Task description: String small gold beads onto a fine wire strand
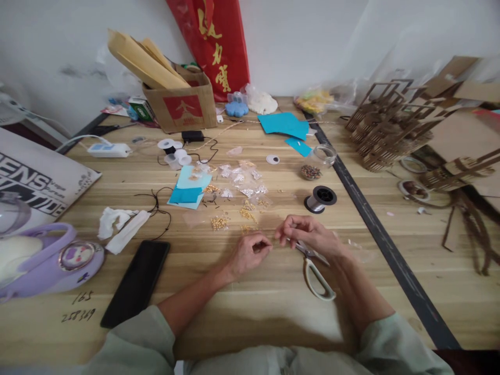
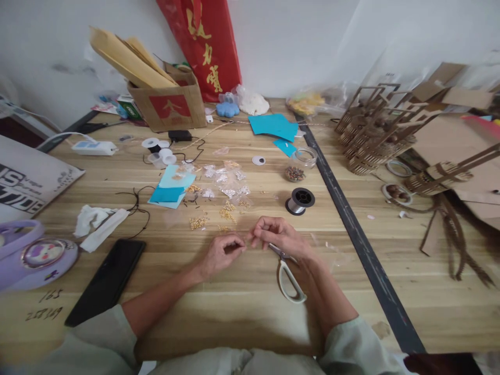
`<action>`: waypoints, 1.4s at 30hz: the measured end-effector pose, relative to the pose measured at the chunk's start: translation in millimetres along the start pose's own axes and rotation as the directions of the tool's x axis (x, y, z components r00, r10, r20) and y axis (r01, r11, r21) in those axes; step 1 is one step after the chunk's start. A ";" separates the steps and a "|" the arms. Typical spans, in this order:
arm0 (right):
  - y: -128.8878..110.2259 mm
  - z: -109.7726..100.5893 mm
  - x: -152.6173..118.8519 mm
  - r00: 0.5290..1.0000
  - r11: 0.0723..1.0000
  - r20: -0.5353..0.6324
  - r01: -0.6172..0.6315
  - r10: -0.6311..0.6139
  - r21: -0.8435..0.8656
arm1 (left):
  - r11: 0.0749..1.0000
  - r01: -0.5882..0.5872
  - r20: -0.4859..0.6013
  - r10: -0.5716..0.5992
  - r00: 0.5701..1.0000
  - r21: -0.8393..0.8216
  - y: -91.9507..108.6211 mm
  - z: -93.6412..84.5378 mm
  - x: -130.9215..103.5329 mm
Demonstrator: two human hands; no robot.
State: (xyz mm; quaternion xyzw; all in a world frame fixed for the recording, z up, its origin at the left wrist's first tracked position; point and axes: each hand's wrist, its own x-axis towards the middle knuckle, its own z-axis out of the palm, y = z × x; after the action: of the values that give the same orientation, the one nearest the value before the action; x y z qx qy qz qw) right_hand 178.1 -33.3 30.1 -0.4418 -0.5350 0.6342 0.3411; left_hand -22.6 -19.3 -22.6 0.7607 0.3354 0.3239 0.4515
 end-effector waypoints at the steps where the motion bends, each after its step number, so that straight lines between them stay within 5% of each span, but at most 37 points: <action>1: 1.8 2.5 1.3 1.000 0.998 -0.006 0.002 -0.002 0.055 | 1.000 0.004 0.000 -0.004 1.000 0.006 -0.4 0.3 -0.1; 21: 10.8 11.6 13.4 0.974 0.934 -0.211 -0.005 0.086 0.356 | 0.999 0.036 0.007 -0.036 0.999 0.020 2.4 0.5 -0.7; 35: 34.7 8.3 8.7 0.957 0.965 -0.291 0.086 -0.011 0.246 | 0.999 0.031 0.000 -0.031 1.000 -0.031 5.2 -1.6 0.4; 42: 40.2 1.4 9.1 0.948 0.946 -0.318 0.090 0.015 0.311 | 0.987 -0.001 -0.146 -0.023 0.989 -0.161 13.2 -11.4 3.2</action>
State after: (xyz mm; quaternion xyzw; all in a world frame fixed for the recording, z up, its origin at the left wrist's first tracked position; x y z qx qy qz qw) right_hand 175.0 -33.4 -11.1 -0.4658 -0.3713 0.6269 0.5021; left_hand -27.0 -16.3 -5.7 0.6940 0.3451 0.4026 0.4870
